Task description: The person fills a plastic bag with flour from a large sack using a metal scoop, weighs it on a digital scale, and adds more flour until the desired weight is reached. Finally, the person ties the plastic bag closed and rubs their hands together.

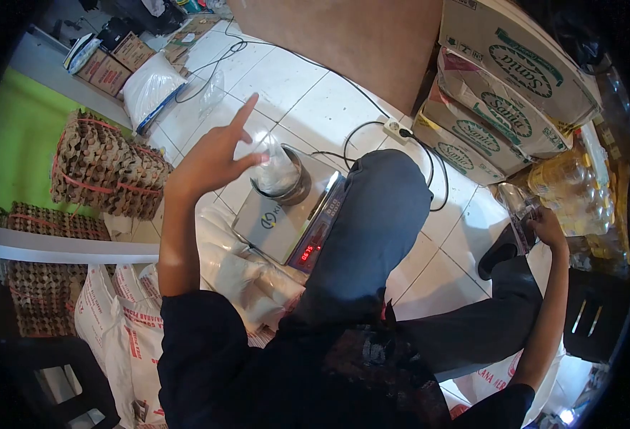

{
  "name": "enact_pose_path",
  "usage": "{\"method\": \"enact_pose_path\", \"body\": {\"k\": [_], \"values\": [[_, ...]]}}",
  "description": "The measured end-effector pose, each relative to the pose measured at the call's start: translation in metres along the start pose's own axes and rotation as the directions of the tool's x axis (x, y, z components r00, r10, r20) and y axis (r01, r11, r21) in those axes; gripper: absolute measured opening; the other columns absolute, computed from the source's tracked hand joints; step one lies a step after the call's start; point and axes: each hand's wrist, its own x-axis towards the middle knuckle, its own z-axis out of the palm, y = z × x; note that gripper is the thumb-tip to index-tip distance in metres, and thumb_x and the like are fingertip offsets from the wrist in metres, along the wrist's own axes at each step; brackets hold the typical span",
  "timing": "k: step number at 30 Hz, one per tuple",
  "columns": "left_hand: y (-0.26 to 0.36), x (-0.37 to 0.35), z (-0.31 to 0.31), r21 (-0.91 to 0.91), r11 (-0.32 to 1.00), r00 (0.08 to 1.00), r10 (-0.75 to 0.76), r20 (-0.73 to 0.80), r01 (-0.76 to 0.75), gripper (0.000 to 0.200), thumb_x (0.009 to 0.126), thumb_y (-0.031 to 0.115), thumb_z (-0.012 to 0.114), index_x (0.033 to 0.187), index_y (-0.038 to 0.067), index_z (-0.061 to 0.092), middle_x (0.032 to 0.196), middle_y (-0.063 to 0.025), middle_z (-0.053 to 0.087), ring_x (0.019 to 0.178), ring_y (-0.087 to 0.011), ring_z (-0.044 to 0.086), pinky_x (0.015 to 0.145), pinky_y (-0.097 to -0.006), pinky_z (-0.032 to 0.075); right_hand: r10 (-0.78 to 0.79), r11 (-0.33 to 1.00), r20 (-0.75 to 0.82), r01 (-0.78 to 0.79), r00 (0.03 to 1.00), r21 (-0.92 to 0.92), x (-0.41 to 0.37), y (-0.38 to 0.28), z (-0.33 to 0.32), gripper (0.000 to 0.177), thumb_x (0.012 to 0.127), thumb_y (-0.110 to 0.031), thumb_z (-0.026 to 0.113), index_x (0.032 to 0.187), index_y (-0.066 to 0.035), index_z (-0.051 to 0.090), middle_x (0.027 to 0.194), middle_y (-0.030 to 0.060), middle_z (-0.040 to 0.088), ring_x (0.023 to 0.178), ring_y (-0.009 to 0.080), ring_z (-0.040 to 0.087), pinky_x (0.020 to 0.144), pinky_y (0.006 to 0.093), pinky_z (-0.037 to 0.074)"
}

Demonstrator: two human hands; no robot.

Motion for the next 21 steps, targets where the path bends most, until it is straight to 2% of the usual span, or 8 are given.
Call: {"method": "enact_pose_path", "body": {"k": [3, 6, 9, 12, 15, 18, 19, 21], "values": [[0.015, -0.011, 0.002, 0.057, 0.998, 0.999, -0.003, 0.032, 0.001, 0.095, 0.074, 0.003, 0.073, 0.151, 0.016, 0.018, 0.085, -0.0141, 0.066, 0.084, -0.0332, 0.062, 0.080, -0.0402, 0.047, -0.009, 0.999, -0.007, 0.009, 1.000, -0.038, -0.001, 0.001, -0.001, 0.025, 0.071, -0.013, 0.071, 0.077, 0.003, 0.053, 0.068, 0.0121, 0.053, 0.065, 0.0223, 0.052, 0.061, 0.0369, 0.042], [0.009, -0.010, 0.004, 0.109, 0.994, 0.999, 0.022, 0.025, -0.024, 0.087, 0.073, -0.008, 0.068, 0.147, 0.016, 0.028, 0.080, -0.0137, 0.066, 0.078, -0.0322, 0.063, 0.076, -0.0393, 0.047, -0.014, 0.998, -0.001, 0.014, 1.000, -0.064, 0.003, 0.009, 0.000, 0.025, 0.072, -0.013, 0.072, 0.078, 0.003, 0.053, 0.068, 0.0113, 0.052, 0.066, 0.0208, 0.051, 0.061, 0.0368, 0.042], [0.011, -0.011, -0.004, 0.052, 0.998, 1.000, -0.020, -0.007, 0.021, 0.077, 0.070, -0.012, 0.065, 0.139, 0.013, 0.039, 0.076, -0.0133, 0.065, 0.073, -0.0315, 0.063, 0.073, -0.0388, 0.048, -0.036, 0.997, -0.035, 0.033, 0.999, -0.075, 0.005, 0.019, 0.004, 0.026, 0.072, -0.014, 0.072, 0.078, 0.003, 0.053, 0.068, 0.0111, 0.052, 0.066, 0.0198, 0.050, 0.061, 0.0367, 0.042], [0.012, -0.012, -0.005, 0.021, 1.000, 1.000, 0.009, 0.018, -0.009, 0.067, 0.071, -0.011, 0.064, 0.132, 0.012, 0.045, 0.073, -0.0119, 0.065, 0.070, -0.0308, 0.064, 0.071, -0.0388, 0.049, -0.025, 0.997, -0.061, 0.020, 0.998, -0.079, 0.003, 0.018, 0.004, 0.026, 0.072, -0.014, 0.072, 0.078, 0.003, 0.053, 0.069, 0.0110, 0.052, 0.066, 0.0196, 0.050, 0.061, 0.0365, 0.042], [0.009, -0.008, -0.006, 0.017, 0.997, 0.996, 0.073, -0.055, -0.072, 0.063, 0.073, -0.007, 0.065, 0.131, 0.011, 0.046, 0.087, -0.0129, 0.065, 0.078, -0.0293, 0.064, 0.072, -0.0379, 0.050, 0.017, 0.998, -0.035, -0.019, 0.999, -0.062, -0.001, 0.007, 0.001, 0.027, 0.071, -0.014, 0.073, 0.079, 0.003, 0.053, 0.069, 0.0110, 0.052, 0.066, 0.0201, 0.050, 0.061, 0.0364, 0.042], [0.008, 0.003, -0.006, 0.143, 0.989, 0.966, 0.079, -0.244, -0.045, 0.059, 0.075, -0.003, 0.066, 0.130, 0.011, 0.048, 0.108, -0.0139, 0.060, 0.088, -0.0277, 0.063, 0.074, -0.0373, 0.051, 0.021, 0.998, -0.035, -0.023, 0.999, -0.061, 0.001, 0.008, 0.001, 0.028, 0.070, -0.015, 0.073, 0.079, 0.003, 0.054, 0.069, 0.0111, 0.052, 0.066, 0.0210, 0.050, 0.062, 0.0366, 0.042], [0.004, 0.008, -0.006, 0.169, 0.985, 0.972, 0.013, -0.234, 0.028, 0.056, 0.076, 0.004, 0.067, 0.128, 0.011, 0.047, 0.119, -0.0178, 0.053, 0.091, -0.0343, 0.060, 0.079, -0.0429, 0.049, 0.017, 0.998, -0.042, -0.020, 0.999, -0.063, 0.001, 0.010, 0.002, 0.028, 0.070, -0.016, 0.073, 0.079, 0.003, 0.054, 0.068, 0.0112, 0.051, 0.066, 0.0213, 0.050, 0.062, 0.0366, 0.042], [-0.013, 0.018, 0.001, 0.286, 0.958, 0.947, 0.120, -0.299, -0.031, 0.047, 0.076, 0.006, 0.069, 0.120, 0.010, 0.054, 0.112, -0.0159, 0.057, 0.093, -0.0325, 0.060, 0.080, -0.0423, 0.048, 0.002, 0.998, -0.033, -0.004, 0.999, -0.063, 0.002, 0.010, 0.002, 0.028, 0.070, -0.016, 0.073, 0.079, 0.003, 0.054, 0.068, 0.0114, 0.051, 0.066, 0.0214, 0.050, 0.062, 0.0366, 0.042]]}}
